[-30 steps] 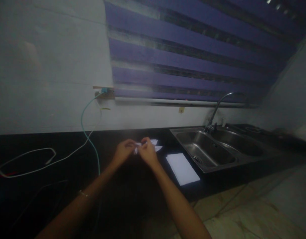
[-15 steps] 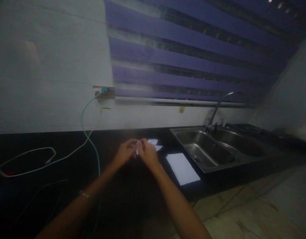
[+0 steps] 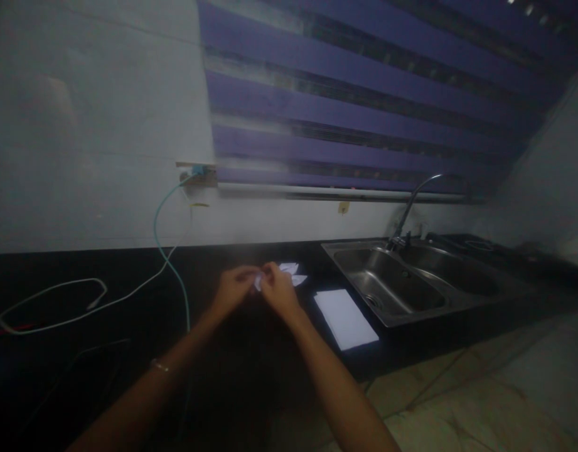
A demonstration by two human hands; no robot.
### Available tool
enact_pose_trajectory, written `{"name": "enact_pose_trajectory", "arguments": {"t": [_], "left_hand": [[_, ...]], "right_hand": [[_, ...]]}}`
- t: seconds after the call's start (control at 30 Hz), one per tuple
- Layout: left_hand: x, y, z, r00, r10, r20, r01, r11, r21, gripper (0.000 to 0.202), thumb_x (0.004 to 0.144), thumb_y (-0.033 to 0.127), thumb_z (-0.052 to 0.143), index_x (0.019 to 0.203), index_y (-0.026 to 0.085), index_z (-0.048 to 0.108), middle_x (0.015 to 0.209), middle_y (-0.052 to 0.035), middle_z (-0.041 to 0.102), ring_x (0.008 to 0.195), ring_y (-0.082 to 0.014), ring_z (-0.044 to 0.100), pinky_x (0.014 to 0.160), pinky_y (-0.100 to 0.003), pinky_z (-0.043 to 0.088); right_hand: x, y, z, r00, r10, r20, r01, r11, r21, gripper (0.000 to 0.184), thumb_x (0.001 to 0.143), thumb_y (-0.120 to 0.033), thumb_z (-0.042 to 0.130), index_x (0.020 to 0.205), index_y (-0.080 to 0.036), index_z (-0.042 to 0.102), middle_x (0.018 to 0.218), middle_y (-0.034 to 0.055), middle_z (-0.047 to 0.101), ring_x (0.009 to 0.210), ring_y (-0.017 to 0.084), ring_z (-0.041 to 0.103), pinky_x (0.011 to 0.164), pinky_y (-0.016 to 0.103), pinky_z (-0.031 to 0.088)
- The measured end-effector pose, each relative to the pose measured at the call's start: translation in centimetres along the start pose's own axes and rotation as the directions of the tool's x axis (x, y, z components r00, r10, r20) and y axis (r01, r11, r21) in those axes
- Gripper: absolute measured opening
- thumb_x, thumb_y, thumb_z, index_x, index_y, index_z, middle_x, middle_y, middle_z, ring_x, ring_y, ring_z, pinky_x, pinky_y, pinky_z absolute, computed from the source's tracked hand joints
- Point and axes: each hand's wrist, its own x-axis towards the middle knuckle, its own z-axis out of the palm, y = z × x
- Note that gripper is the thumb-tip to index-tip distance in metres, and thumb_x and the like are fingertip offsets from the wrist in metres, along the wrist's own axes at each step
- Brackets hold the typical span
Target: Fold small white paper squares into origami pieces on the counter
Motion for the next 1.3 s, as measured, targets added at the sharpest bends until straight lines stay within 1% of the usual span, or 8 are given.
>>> {"name": "enact_pose_trajectory", "arguments": {"t": [0.13,0.23,0.3,0.4,0.6,0.77,1.0,1.3], "left_hand": [[0.4,0.3,-0.1,0.999,-0.006,0.036,0.013,0.982,-0.188,0.036,0.082,0.04,0.058,0.11,0.017,0.059,0.065,0.0011,0.063,0.048,-0.0102,0.057,0.048,-0.019,0.044],[1.0,0.3,-0.1,0.975,-0.204,0.087,0.222,0.91,-0.35,0.05,0.083,0.058,0.049,0.115,0.02,0.047,0.063,0.0037,0.061,0.039,-0.0096,0.055,0.037,-0.016,0.033],[1.3,0.0,0.0,0.896,-0.382,0.227,0.442,0.82,-0.364,0.059,0.081,0.071,0.036,0.108,0.019,0.048,0.057,0.0036,0.058,0.035,-0.0111,0.054,0.033,-0.016,0.027],[1.4,-0.6,0.0,0.792,-0.416,0.448,0.562,0.782,-0.268,0.066,0.078,0.076,0.035,0.099,0.016,0.053,0.054,0.0007,0.058,0.034,-0.0115,0.055,0.032,-0.015,0.023],[1.0,-0.7,-0.2,0.853,-0.215,0.476,0.391,0.866,-0.31,0.052,0.078,0.063,0.056,0.096,0.014,0.055,0.066,-0.0022,0.063,0.04,-0.0094,0.058,0.032,-0.014,0.022],[1.1,0.0,-0.6,0.886,-0.206,0.416,0.33,0.91,-0.251,0.046,0.081,0.057,0.057,0.091,0.012,0.056,0.055,0.0003,0.059,0.034,-0.0063,0.05,0.031,-0.014,0.022],[1.1,-0.4,-0.8,0.921,-0.119,0.372,0.194,0.965,-0.174,0.042,0.082,0.054,0.056,0.085,0.013,0.057,0.052,0.0024,0.057,0.037,-0.0067,0.049,0.037,-0.016,0.031],[0.6,-0.2,-1.5,0.863,-0.118,0.492,0.185,0.979,-0.088,0.04,0.081,0.052,0.058,0.074,0.013,0.058,0.054,0.0007,0.058,0.042,-0.0093,0.052,0.043,-0.019,0.037]], "right_hand": [[0.0,-0.5,-0.5,0.995,-0.085,-0.052,0.086,0.996,0.03,0.021,0.089,-0.025,0.045,0.099,-0.019,0.063,0.077,0.003,0.066,0.068,0.016,0.061,0.064,0.024,0.044],[-0.1,-0.7,-0.6,0.991,-0.094,-0.09,0.098,0.995,0.036,0.023,0.089,-0.022,0.044,0.101,-0.019,0.064,0.088,0.0055,0.068,0.08,0.018,0.063,0.072,0.026,0.046],[-0.1,-0.7,-0.6,0.992,-0.107,-0.074,0.11,0.993,0.04,0.024,0.089,-0.021,0.044,0.103,-0.02,0.063,0.094,0.0065,0.068,0.086,0.019,0.063,0.076,0.028,0.047],[-0.2,-0.4,-0.4,0.99,-0.135,-0.037,0.136,0.991,0.019,0.024,0.088,-0.019,0.044,0.103,-0.02,0.063,0.096,0.0069,0.068,0.087,0.02,0.062,0.08,0.029,0.046],[-0.1,0.3,-0.6,0.99,-0.142,-0.024,0.142,0.99,-0.006,0.03,0.084,-0.016,0.049,0.113,-0.019,0.055,0.093,0.0072,0.066,0.084,0.019,0.062,0.077,0.029,0.046],[0.1,0.3,-0.5,0.983,-0.172,-0.07,0.174,0.984,0.034,0.021,0.085,-0.017,0.047,0.101,-0.018,0.061,0.098,0.0082,0.065,0.092,0.02,0.06,0.084,0.031,0.045],[0.9,1.4,-0.4,0.998,-0.066,-0.007,0.064,0.947,0.316,0.025,0.08,-0.014,0.046,0.096,-0.018,0.063,0.097,0.0052,0.065,0.093,0.018,0.06,0.083,0.029,0.048],[1.4,3.0,-0.1,0.994,-0.034,0.102,-0.006,0.929,0.369,0.013,0.076,-0.026,0.065,0.08,-0.015,0.069,0.077,0.0045,0.068,0.073,0.016,0.062,0.07,0.028,0.048]]}}
